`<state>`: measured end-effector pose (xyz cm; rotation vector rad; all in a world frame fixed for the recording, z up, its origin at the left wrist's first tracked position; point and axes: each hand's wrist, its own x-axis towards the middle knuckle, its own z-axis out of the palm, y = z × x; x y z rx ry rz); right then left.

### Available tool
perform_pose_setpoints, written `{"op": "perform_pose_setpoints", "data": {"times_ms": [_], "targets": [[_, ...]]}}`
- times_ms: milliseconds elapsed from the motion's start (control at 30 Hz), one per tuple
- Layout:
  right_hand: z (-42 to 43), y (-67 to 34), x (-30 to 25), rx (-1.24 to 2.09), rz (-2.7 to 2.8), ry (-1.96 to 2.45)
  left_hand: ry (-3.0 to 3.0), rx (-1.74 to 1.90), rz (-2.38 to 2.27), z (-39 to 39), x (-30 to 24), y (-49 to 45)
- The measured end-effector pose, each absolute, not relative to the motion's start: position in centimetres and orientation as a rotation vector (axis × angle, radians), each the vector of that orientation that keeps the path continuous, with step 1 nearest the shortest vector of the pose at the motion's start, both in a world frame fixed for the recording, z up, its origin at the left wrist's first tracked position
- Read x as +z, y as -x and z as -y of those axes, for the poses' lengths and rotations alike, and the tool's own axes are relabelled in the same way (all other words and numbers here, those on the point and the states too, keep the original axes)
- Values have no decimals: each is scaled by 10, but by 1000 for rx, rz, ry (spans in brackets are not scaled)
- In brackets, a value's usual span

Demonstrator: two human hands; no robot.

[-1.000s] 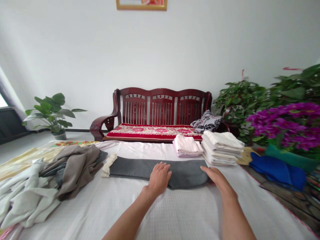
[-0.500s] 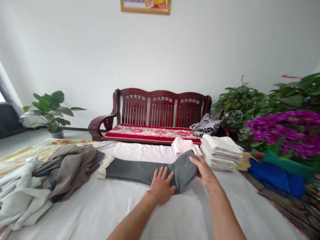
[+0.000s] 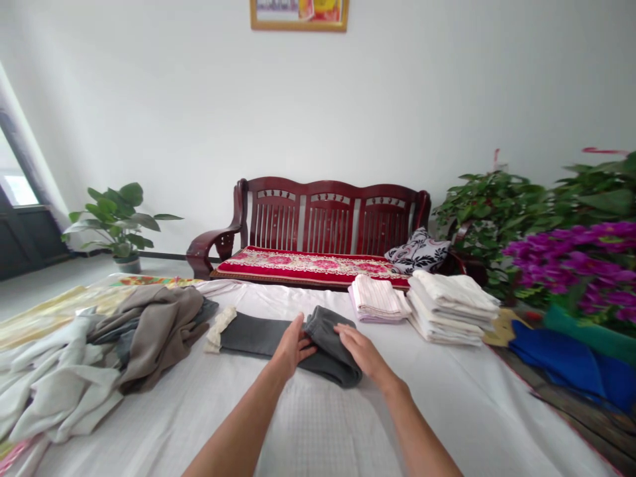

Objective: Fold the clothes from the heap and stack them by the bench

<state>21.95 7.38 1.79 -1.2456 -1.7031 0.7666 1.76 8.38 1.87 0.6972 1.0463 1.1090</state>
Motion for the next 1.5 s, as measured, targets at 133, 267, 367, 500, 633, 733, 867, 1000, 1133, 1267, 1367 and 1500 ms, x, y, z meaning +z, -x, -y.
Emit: {"op": "perform_pose_setpoints", "data": {"times_ms": [133,267,367,500,633,733,867,1000,1133,1267,1367,1500], "targets": [[-69,-213,14,735,1812,1262,-922,1093,-1318,-90,26,-23],[-65,-213,15,658,1793,1270,-1031,1198,-1394,-84,19,-24],[-61,-210,13,561,1941,1298,-1190,1239,-1499,-73,10,-14],[-57,-203,8,473,2127,1356,-1456,1165,-1673,-62,8,1],[-58,-202,5,418,2062,1375,-1572,1032,-1761,-62,17,8],[-59,-202,2,355,2048,1404,-1634,1006,-1775,-62,21,10],[-59,-200,-1,317,2140,1463,-1803,854,-1921,-58,23,10],[-61,-199,-5,310,2146,1488,-2069,808,-2070,-56,23,6],[-64,-200,-11,345,2085,1485,-2427,955,-1834,-55,15,0],[-63,-198,-9,284,1918,1584,-2468,724,-1798,-58,1,-3],[-59,-196,2,207,1810,1808,-2462,635,-1826,-61,-3,-2],[-56,-198,16,366,1729,2081,-2454,693,-1761,-63,-6,3]]}}
